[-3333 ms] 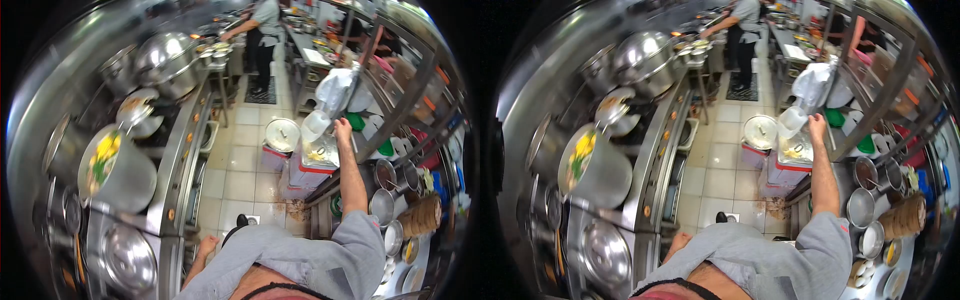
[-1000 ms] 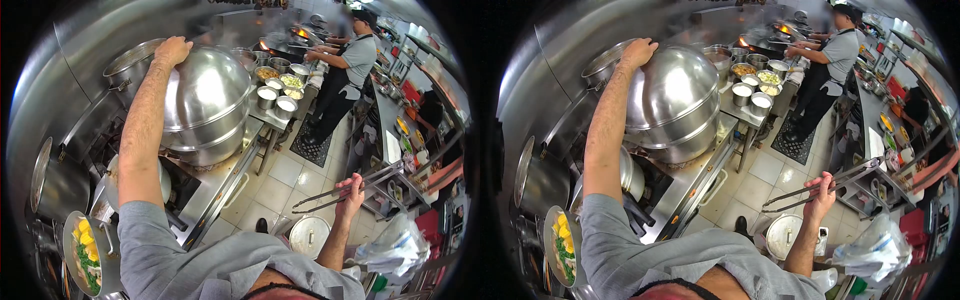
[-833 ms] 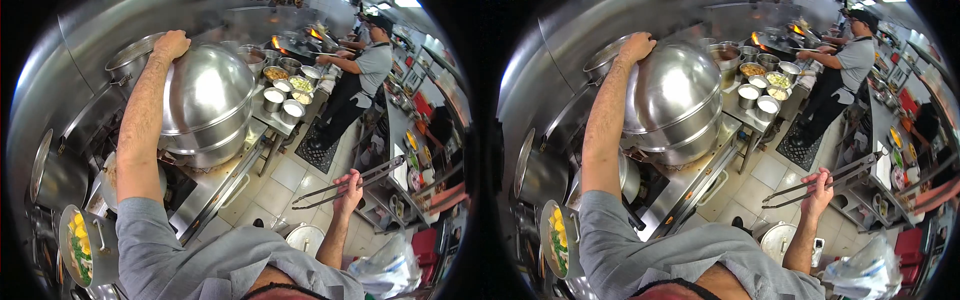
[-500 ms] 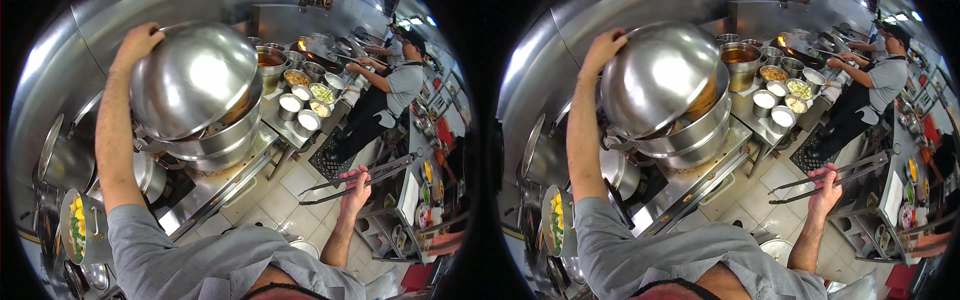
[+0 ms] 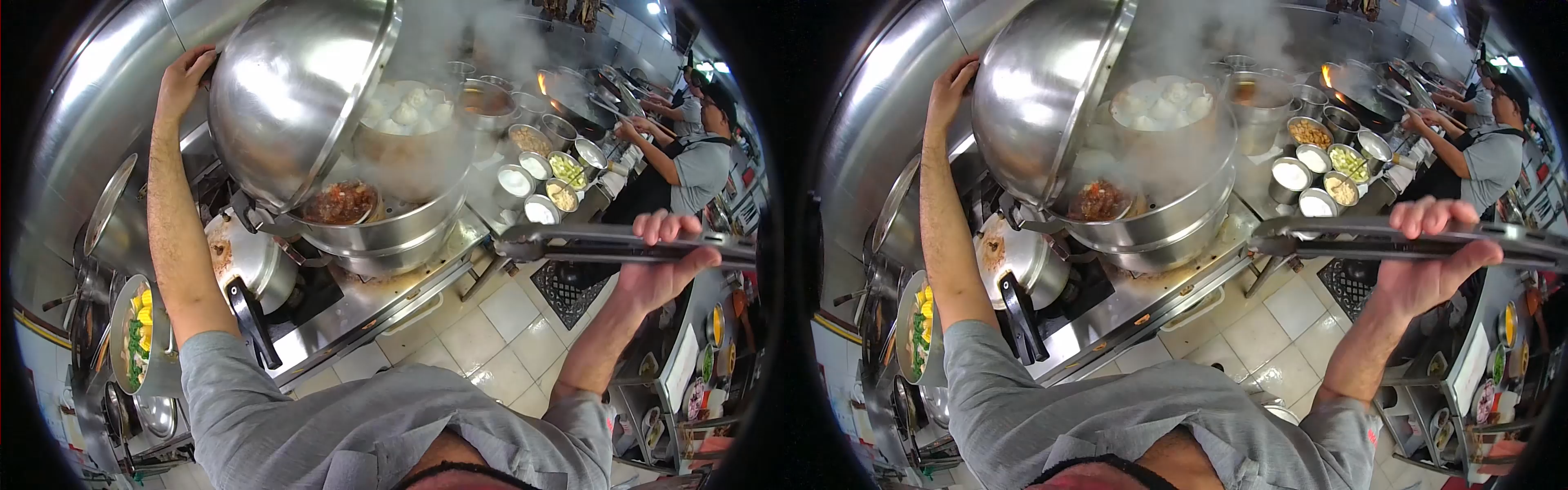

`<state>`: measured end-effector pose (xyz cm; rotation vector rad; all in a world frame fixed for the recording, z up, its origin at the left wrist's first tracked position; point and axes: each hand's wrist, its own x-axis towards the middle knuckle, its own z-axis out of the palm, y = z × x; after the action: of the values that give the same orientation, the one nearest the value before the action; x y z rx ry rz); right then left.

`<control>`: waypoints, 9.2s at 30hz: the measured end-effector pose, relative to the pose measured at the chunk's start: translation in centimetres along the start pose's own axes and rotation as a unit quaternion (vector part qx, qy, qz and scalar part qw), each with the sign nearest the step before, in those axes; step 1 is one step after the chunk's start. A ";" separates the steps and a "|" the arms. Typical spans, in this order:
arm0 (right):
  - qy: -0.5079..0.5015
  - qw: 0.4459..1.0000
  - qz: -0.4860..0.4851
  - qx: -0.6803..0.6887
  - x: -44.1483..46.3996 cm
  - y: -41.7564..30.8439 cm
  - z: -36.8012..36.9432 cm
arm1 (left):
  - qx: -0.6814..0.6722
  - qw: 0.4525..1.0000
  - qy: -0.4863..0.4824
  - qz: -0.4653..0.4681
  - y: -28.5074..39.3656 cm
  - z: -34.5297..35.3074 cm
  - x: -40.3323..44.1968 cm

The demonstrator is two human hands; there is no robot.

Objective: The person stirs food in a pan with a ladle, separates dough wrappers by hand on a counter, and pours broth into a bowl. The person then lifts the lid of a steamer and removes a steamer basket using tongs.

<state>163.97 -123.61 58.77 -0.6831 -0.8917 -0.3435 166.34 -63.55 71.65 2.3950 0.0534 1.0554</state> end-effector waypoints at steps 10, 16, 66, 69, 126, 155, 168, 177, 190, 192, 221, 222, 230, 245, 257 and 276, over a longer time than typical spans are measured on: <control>0.111 0.981 -0.104 -0.119 8.3 6.4 7.2 | -0.066 0.997 0.025 -0.033 -1.6 -1.2 -0.5; 0.109 0.985 -0.085 -0.098 7.7 9.0 9.3 | -0.097 0.994 0.030 -0.040 -2.3 -1.6 -0.6; 0.192 0.970 -0.027 -0.146 3.6 20.9 10.8 | -0.128 0.991 0.036 -0.030 -3.9 -0.8 0.4; 0.110 0.986 0.021 -0.123 4.1 19.5 11.1 | -0.138 0.989 0.031 -0.032 -4.7 -1.1 0.7; 0.004 0.976 0.171 -0.137 4.8 22.4 15.9 | -0.150 0.987 0.061 -0.018 -4.5 0.2 1.3; -0.005 0.973 0.179 -0.143 5.0 21.4 14.4 | -0.130 0.990 0.041 -0.026 -3.6 0.4 1.0; 0.158 0.963 -0.028 -0.218 6.3 19.2 10.7 | -0.131 0.990 0.039 -0.021 -3.8 -0.3 0.6; 0.194 0.957 -0.041 -0.213 6.6 19.8 9.7 | -0.168 0.984 0.039 -0.036 -4.2 -0.4 0.5; 0.191 0.955 -0.084 -0.209 6.2 16.7 10.6 | -0.151 0.986 0.051 -0.039 -3.9 -0.5 0.3; 0.175 0.962 -0.086 -0.191 6.5 15.7 10.8 | -0.164 0.984 0.047 -0.042 -4.1 -0.5 0.1; -0.058 0.989 0.105 -0.092 6.7 20.0 12.2 | -0.126 0.988 0.085 -0.032 -6.3 -1.7 0.2; -0.058 0.984 0.119 -0.116 6.8 20.5 11.5 | -0.126 0.988 0.085 -0.032 -6.4 -1.7 0.2; -0.031 0.981 0.184 -0.045 5.8 22.2 12.4 | -0.156 0.984 0.081 -0.039 -6.0 -1.4 -0.1; -0.061 0.976 0.177 -0.114 4.3 21.8 15.7 | -0.162 0.984 0.070 -0.032 -5.1 -0.7 0.1; -0.089 0.972 0.174 -0.128 4.5 22.0 17.5 | -0.142 0.985 0.090 -0.022 -5.0 -0.5 0.2; -0.029 0.985 0.131 -0.104 3.5 20.1 16.0 | -0.182 0.978 0.088 -0.048 -6.0 -1.6 -0.5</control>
<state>167.37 -98.01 60.58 -0.9970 -0.8148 -0.1826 165.83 -57.78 69.37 1.9513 0.0347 1.1214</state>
